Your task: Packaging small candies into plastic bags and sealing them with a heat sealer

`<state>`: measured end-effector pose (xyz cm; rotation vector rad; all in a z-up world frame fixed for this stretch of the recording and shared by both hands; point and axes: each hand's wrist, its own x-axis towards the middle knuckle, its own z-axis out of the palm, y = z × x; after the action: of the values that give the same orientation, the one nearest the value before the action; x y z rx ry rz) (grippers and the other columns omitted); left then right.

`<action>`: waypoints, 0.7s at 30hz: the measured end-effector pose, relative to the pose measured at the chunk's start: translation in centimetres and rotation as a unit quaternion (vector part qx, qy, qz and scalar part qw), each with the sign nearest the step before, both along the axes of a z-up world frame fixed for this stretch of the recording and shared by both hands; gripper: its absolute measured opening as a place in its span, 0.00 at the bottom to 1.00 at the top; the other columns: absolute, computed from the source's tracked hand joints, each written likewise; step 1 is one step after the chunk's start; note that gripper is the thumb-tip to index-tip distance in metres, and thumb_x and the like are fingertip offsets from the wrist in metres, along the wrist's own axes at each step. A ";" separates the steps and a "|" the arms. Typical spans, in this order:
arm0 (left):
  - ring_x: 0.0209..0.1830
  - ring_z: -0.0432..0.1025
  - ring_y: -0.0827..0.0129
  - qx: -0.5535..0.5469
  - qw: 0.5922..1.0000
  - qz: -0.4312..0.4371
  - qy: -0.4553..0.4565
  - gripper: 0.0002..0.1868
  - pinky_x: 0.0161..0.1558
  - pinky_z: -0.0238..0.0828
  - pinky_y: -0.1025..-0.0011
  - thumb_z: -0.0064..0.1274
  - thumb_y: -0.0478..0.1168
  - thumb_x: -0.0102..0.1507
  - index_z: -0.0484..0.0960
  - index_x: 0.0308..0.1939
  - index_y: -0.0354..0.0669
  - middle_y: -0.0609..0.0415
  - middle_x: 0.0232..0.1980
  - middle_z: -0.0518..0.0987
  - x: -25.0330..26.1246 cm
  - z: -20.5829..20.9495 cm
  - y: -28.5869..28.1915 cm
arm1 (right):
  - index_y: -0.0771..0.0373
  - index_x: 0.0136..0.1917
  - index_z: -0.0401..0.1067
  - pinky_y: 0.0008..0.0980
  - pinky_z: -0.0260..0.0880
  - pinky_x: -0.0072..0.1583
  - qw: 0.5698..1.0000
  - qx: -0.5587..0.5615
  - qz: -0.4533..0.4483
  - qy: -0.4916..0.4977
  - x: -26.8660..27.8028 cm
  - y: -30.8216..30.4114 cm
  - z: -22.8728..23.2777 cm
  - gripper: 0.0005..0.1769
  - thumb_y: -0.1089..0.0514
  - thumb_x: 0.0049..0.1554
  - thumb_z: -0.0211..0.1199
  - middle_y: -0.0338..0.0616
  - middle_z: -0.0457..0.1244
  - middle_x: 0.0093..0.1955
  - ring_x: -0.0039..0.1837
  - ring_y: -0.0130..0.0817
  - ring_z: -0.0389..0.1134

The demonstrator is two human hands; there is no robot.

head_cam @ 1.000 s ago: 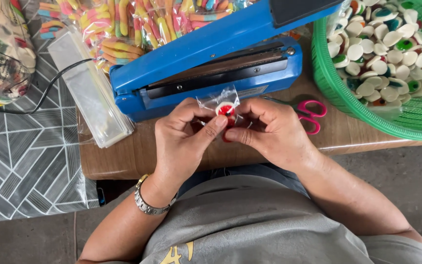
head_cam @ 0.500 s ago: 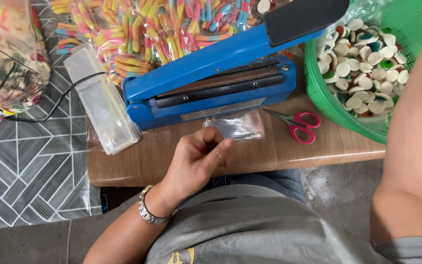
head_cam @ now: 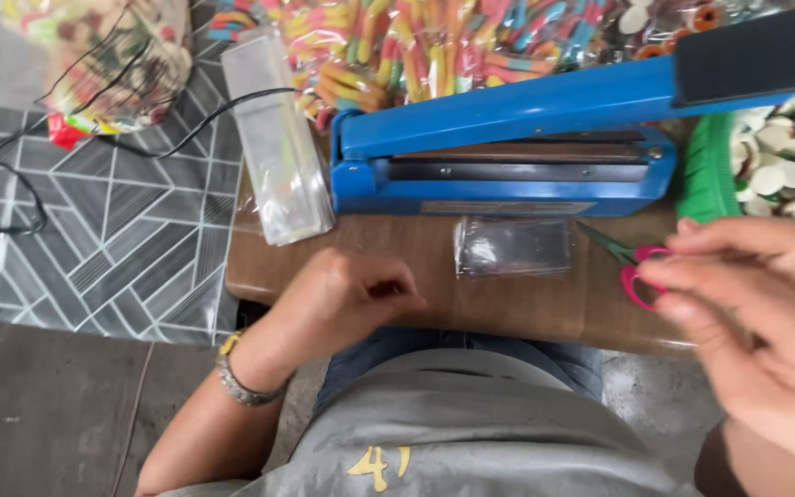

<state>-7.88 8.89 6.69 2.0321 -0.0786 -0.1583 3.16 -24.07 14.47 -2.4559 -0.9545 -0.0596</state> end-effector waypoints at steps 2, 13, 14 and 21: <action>0.30 0.76 0.68 0.090 0.987 0.061 -0.122 0.01 0.33 0.70 0.69 0.59 0.34 0.62 0.84 0.35 0.43 0.57 0.32 0.84 -0.6 -0.4 1.6 | 0.68 0.58 0.75 0.34 0.74 0.68 0.988 0.091 0.125 0.022 0.0 1.2 -1.0 0.19 0.66 0.52 0.70 0.59 0.61 0.67 0.62 0.41 0.70; 0.50 0.76 0.53 0.235 0.902 -0.057 -0.357 0.10 0.54 0.75 0.57 0.49 0.29 0.68 0.82 0.51 0.34 0.45 0.52 0.81 3.8 -6.5 -6.9 | 0.65 0.53 0.77 0.32 0.73 0.52 0.991 0.037 0.128 0.010 0.6 1.1 -5.4 0.10 0.63 0.57 0.69 0.44 0.71 0.51 0.49 0.35 0.72; 0.57 0.75 0.51 0.363 0.841 -0.033 -0.399 0.13 0.58 0.76 0.55 0.47 0.33 0.69 0.81 0.56 0.36 0.43 0.58 0.80 4.6 -7.8 -8.3 | 0.66 0.54 0.77 0.32 0.73 0.50 0.989 0.038 0.141 0.009 0.6 1.1 -5.2 0.10 0.63 0.58 0.69 0.46 0.70 0.51 0.47 0.34 0.72; 0.55 0.80 0.44 0.442 0.780 -0.017 -0.443 0.13 0.49 0.82 0.56 0.46 0.32 0.68 0.85 0.50 0.35 0.37 0.55 0.83 4.5 -9.8 -10.0 | 0.59 0.55 0.77 0.36 0.67 0.55 0.994 -0.002 0.110 0.005 1.0 -1.6 -7.1 0.12 0.58 0.58 0.69 0.37 0.70 0.47 0.49 0.33 0.71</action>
<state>-3.34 -1.13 -3.13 2.8649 -0.7548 0.9347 4.21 -25.64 7.34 -2.3357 -1.2148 0.0309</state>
